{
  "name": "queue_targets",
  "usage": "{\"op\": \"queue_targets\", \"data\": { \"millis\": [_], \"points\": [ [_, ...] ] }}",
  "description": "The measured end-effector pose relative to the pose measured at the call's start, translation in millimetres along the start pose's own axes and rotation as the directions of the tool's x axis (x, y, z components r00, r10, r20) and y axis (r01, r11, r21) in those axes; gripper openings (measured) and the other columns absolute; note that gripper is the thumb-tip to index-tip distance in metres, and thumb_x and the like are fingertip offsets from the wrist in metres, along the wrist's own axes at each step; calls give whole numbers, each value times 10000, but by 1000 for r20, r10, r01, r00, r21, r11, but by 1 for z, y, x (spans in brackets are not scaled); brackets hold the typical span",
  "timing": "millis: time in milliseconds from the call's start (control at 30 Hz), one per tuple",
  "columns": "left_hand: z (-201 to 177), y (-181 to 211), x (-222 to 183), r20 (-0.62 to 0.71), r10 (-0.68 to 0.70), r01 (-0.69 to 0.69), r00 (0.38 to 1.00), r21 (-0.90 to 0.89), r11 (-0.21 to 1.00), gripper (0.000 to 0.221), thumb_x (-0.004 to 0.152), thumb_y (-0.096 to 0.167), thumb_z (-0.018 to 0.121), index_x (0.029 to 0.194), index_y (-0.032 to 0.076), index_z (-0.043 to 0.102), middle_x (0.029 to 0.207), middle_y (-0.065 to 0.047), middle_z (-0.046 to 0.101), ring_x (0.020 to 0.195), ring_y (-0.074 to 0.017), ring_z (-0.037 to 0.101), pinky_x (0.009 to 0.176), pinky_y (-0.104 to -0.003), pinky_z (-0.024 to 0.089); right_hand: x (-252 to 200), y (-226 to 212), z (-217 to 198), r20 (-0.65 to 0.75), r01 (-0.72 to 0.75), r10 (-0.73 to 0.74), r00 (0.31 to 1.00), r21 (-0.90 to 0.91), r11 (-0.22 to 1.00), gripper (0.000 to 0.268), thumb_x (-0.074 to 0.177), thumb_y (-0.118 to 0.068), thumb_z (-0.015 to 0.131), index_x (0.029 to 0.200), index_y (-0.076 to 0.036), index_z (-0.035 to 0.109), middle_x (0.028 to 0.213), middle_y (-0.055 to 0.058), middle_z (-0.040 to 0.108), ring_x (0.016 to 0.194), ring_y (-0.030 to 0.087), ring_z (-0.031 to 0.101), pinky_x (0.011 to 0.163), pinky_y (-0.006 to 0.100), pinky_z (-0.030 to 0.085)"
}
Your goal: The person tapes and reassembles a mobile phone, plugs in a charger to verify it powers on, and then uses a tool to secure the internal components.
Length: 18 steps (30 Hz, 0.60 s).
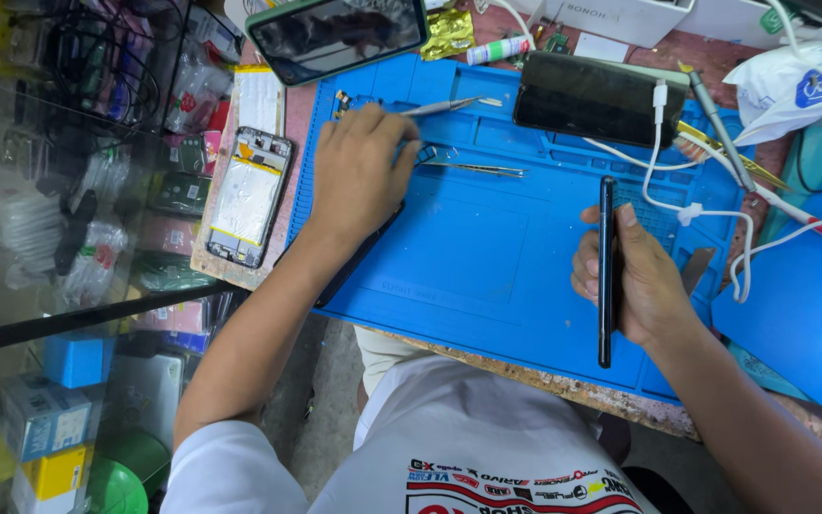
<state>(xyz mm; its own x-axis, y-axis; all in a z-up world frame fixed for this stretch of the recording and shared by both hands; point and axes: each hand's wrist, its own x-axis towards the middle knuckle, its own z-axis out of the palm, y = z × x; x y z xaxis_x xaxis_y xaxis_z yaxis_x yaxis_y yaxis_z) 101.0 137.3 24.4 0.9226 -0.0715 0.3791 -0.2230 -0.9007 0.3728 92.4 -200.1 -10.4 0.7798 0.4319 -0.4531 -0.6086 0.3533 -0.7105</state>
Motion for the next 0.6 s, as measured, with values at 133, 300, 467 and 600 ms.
{"op": "queue_targets", "data": {
  "millis": [133,300,467,600],
  "points": [
    [28,11,22,128,36,-46,991,71,996,179,830,250,814,819,87,740,872,-113,693,872,-316,669,763,-478,485,0,0,0,17,10,-10,1000,-1,1000,498,1067,-532,507,1223,-61,557,691,12,490,576,126,464,524,288,398],
    [50,16,33,203,78,-127,976,244,962,206,772,249,804,741,54,748,820,-171,712,804,-342,696,677,-488,545,1,1,0,-64,-26,25,998,-10,1000,468,1034,-515,527,1199,-79,568,721,34,547,601,142,512,547,310,434],
    [48,14,35,300,-81,11,950,230,973,132,799,175,747,771,46,747,820,-188,704,762,-364,695,659,-491,559,-1,3,2,-40,8,-11,999,-83,997,456,1036,-510,532,1167,-76,581,712,48,567,599,153,536,564,320,464],
    [37,19,37,387,-249,233,888,89,968,109,798,181,739,799,77,770,845,-182,711,808,-379,691,717,-496,545,-3,2,4,-21,22,-24,999,-95,995,456,1037,-513,544,1160,-77,584,700,42,564,576,139,521,539,310,445]
  ]
}}
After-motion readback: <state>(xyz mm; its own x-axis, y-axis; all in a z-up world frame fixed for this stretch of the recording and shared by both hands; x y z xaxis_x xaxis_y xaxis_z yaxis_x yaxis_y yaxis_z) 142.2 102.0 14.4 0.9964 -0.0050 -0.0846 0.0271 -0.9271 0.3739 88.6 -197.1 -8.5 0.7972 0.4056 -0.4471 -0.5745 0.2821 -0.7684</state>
